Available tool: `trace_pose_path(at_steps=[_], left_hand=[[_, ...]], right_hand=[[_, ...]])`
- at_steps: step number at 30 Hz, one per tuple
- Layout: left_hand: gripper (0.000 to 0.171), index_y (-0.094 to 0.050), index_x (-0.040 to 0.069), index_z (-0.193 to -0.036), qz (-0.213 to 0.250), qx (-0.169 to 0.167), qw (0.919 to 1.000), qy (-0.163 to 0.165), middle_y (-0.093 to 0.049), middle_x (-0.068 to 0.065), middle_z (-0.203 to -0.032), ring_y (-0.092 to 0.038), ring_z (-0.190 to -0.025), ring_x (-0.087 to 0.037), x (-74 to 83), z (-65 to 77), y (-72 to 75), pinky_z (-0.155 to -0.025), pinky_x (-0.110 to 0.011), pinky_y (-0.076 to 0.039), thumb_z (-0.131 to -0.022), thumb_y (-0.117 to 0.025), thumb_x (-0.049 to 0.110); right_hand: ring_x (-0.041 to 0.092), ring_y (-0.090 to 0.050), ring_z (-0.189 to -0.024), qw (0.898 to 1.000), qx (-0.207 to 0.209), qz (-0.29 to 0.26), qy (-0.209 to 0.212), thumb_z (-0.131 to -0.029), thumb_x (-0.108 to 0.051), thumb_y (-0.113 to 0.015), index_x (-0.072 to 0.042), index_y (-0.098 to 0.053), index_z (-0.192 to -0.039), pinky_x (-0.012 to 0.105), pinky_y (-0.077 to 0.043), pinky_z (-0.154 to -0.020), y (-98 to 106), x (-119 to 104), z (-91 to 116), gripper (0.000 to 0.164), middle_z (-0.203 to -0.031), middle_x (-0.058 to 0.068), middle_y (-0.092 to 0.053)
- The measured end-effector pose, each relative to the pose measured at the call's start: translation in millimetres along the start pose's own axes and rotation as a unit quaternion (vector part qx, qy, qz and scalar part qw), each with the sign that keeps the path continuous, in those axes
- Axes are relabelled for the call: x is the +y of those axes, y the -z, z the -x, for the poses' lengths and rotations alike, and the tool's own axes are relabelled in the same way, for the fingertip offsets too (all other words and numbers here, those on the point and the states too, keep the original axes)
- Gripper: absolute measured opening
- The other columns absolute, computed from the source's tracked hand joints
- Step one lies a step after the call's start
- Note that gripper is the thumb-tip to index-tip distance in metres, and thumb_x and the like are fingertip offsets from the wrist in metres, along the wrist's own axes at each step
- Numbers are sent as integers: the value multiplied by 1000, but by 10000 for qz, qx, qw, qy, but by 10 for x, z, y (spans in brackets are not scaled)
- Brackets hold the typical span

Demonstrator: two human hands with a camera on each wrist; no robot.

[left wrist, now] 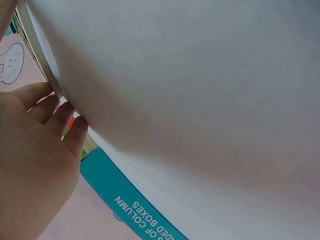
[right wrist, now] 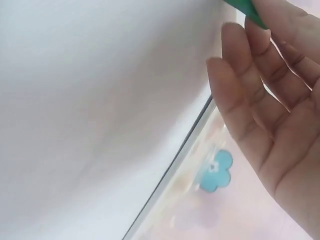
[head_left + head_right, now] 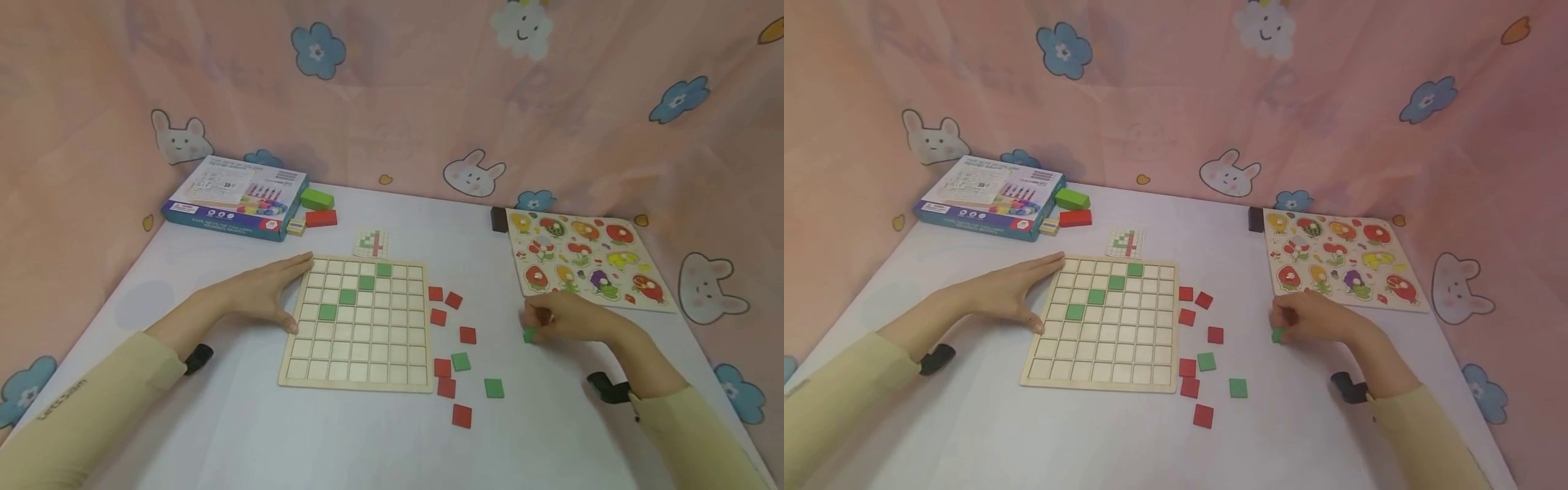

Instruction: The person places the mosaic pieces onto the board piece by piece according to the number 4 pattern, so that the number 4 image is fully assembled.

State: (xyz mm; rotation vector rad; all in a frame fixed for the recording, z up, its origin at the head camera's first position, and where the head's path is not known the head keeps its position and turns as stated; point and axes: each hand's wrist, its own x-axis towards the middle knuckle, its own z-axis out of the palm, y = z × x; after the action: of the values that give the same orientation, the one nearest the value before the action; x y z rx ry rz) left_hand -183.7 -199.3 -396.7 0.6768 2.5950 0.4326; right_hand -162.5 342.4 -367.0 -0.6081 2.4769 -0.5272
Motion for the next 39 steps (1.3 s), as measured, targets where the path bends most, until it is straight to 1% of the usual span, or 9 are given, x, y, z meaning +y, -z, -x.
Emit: trace_pose_path(at_steps=[4,7,9,14,18,22,26,32,39], left_hand=[[134,-17,9,-159,-10,-11,10000,-25,-7,-10,-169,-14,-155,-38,-3,0,-2,-125,-58,-22,-59,-80,71],[133,-17,8,-159,-10,-8,10000,-53,-7,-11,-169,-13,-155,-38,-6,-1,-1,-125,-58,-22,-60,-80,71],[133,-17,8,-159,-5,5,10000,-80,-7,-11,-169,-14,-155,-39,-5,-3,0,-125,-58,-22,-60,-80,70],[133,-18,8,-159,-19,18,9999,-107,-8,-12,-169,-15,-155,-39,-10,-6,7,-124,-58,-22,-60,-81,70],[134,-17,9,-159,-40,7,10000,-70,-7,-11,-169,-14,-155,-38,-23,-10,5,-125,-58,-22,-59,-81,71],[134,-16,9,-159,-17,12,10000,-46,-7,-10,-169,-13,-155,-38,-29,-8,0,-124,-58,-22,-59,-80,72],[135,-16,9,-159,-10,20,10000,-43,-7,-10,-169,-13,-155,-38,-22,-8,-3,-124,-58,-22,-58,-80,72],[133,-17,9,-159,22,15,10000,-69,-7,-10,-169,-14,-155,-39,-12,-11,-4,-124,-58,-22,-60,-80,71],[133,-17,8,-159,16,33,9999,-100,-8,-11,-169,-15,-155,-40,-12,2,-2,-123,-60,-23,-60,-79,71]], right_hand=[[7,-55,-80,9993,123,-112,345,-85,-20,-76,-22,-67,-94,18,-52,-74,10,-86,-133,13,-83,-8,-60],[10,-55,-82,9978,335,-205,537,-87,-17,-74,-22,-69,-97,20,-52,-74,25,-208,-295,12,-85,-7,-61],[13,-54,-83,9968,512,-282,548,-88,-15,-73,-21,-70,-97,21,-51,-74,40,-322,-426,11,-85,-5,-61],[18,-54,-84,9922,962,-555,571,-86,-14,-74,-18,-69,-96,24,-51,-72,51,-743,-761,11,-84,0,-60],[19,-56,-86,9881,1166,-635,777,-86,-15,-74,-15,-70,-101,26,-53,-73,23,-1126,-1009,15,-89,2,-63],[18,-62,-90,9858,1124,-697,1038,-89,-16,-72,-13,-71,-107,31,-58,-82,-43,-1464,-1218,18,-98,2,-70],[17,-66,-93,9829,978,-770,1356,-90,-15,-69,-13,-72,-106,32,-59,-86,-133,-1715,-1384,17,-101,3,-73],[13,-66,-85,9822,760,-817,1511,-89,-10,-67,-14,-74,-102,24,-57,-78,-295,-2025,-1555,15,-92,0,-72],[9,-59,-75,9834,454,-473,1692,-88,-7,-66,-15,-75,-99,16,-50,-66,-532,-2318,-1665,16,-80,-2,-68]])
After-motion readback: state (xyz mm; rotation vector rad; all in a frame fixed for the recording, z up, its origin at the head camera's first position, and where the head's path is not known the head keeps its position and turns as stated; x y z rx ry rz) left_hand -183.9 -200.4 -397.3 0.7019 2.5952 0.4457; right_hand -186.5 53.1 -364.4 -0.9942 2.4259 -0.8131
